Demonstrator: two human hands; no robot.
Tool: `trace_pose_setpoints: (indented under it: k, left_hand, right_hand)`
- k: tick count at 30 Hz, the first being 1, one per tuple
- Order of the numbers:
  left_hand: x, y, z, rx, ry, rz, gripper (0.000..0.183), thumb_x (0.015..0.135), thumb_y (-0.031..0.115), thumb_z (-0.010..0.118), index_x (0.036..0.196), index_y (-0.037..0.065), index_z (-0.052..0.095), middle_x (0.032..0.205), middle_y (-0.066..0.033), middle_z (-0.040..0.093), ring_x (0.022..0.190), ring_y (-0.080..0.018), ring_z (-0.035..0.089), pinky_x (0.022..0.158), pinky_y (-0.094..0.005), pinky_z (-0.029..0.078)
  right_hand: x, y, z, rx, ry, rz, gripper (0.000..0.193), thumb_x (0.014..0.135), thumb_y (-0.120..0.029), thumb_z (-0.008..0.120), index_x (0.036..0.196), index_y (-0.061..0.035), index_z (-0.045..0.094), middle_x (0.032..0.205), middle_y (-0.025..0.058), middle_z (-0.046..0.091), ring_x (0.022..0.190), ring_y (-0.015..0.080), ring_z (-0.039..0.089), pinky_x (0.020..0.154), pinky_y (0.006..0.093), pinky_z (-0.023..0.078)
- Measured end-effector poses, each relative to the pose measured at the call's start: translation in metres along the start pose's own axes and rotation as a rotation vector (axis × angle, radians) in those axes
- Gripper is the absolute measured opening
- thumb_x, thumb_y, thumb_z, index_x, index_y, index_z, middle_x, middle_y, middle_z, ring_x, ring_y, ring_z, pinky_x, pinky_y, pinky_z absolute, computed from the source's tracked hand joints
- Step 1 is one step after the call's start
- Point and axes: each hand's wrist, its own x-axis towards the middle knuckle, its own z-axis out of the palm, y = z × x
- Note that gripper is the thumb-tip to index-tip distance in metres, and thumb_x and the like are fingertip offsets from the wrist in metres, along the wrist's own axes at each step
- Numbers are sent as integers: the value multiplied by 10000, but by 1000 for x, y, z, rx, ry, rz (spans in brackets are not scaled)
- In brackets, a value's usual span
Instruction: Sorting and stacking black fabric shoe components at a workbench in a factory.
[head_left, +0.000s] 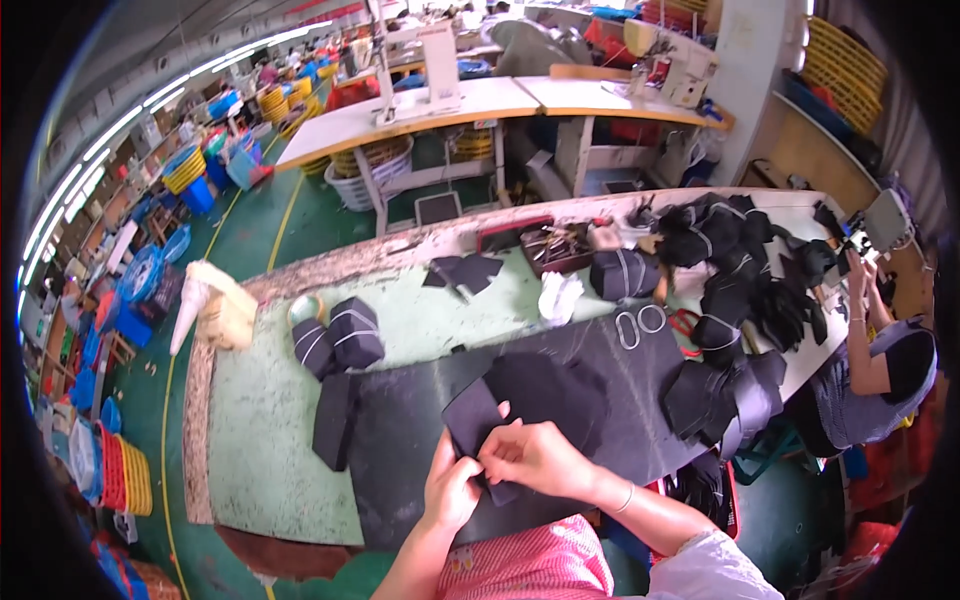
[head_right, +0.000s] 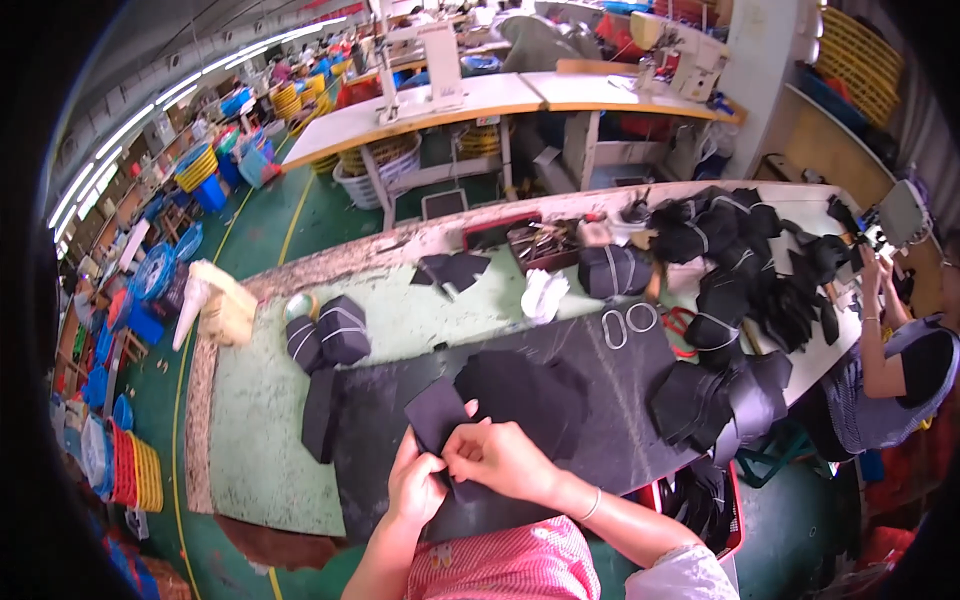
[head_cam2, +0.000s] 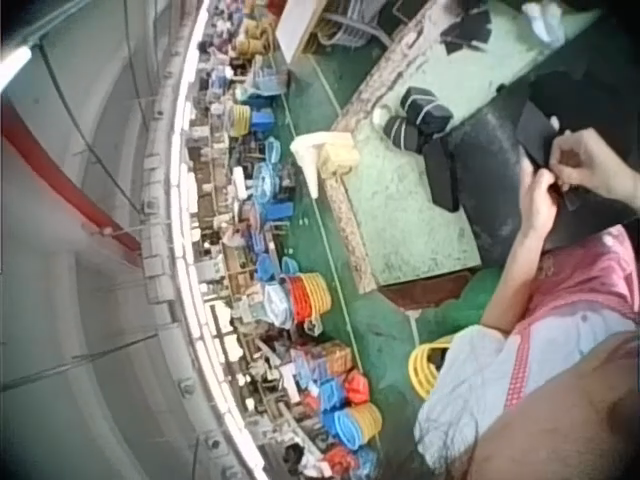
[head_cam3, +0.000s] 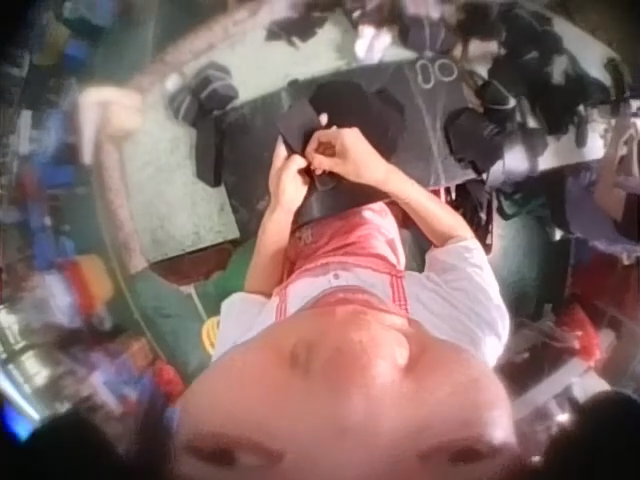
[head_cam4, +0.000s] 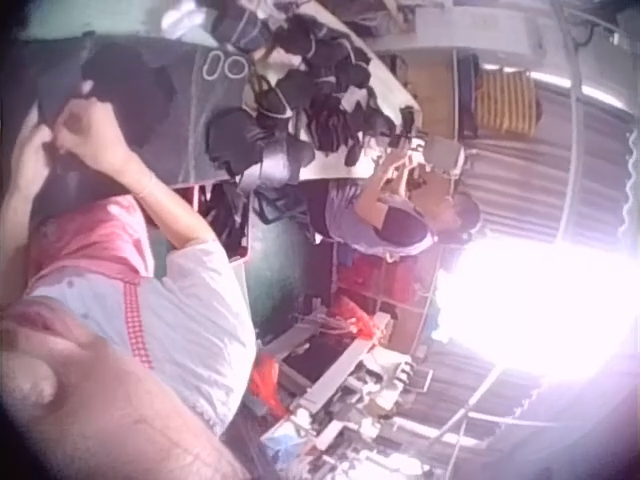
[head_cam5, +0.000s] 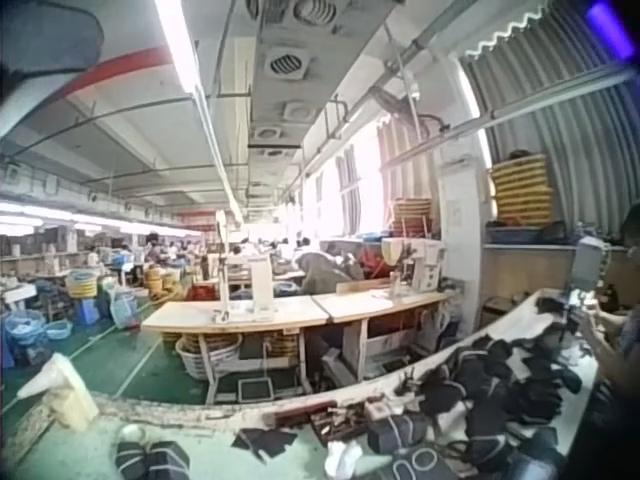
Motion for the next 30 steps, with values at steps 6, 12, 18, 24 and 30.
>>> trace_pose_setpoints:
  k: [6,12,18,24,30]
  left_hand:
    - [9,1,-3,35,66,124,883,652,-91,359,1524,-6,244,1463,-324,399,1342,-400,466,1145,-480,365]
    - [2,22,-36,-37,262,152,912,584,-42,438,1490,16,351,1319,-266,548,1172,-360,605,1025,-502,493]
    - [-30,39,-100,99,291,219,799,648,66,470,1434,-56,394,1454,-188,478,1284,-307,533,1071,-429,453]
    - [-9,8,-11,-3,180,84,685,734,98,488,1402,-50,442,1417,-160,506,1282,-304,513,1090,-445,420]
    - [0,2,-2,-312,132,-145,635,910,133,473,1513,15,312,1464,-116,458,1337,-252,449,1142,-407,338]
  right_hand:
    - [3,-5,-7,-123,37,-9,79,886,-43,668,914,18,627,759,41,683,730,83,674,700,238,538]
    - [2,-9,-53,6,148,111,82,887,-52,613,886,21,577,756,26,635,696,77,630,643,242,532]
    - [-3,5,-81,-734,399,104,194,772,-193,692,840,-51,579,785,129,656,788,330,666,695,423,531]
    - [-11,-26,-12,-450,186,-169,397,809,-395,752,906,-58,565,879,98,591,807,296,635,678,399,518]
    - [4,-3,-5,-388,177,-270,312,841,-320,703,768,-39,588,846,72,579,769,259,621,653,383,504]
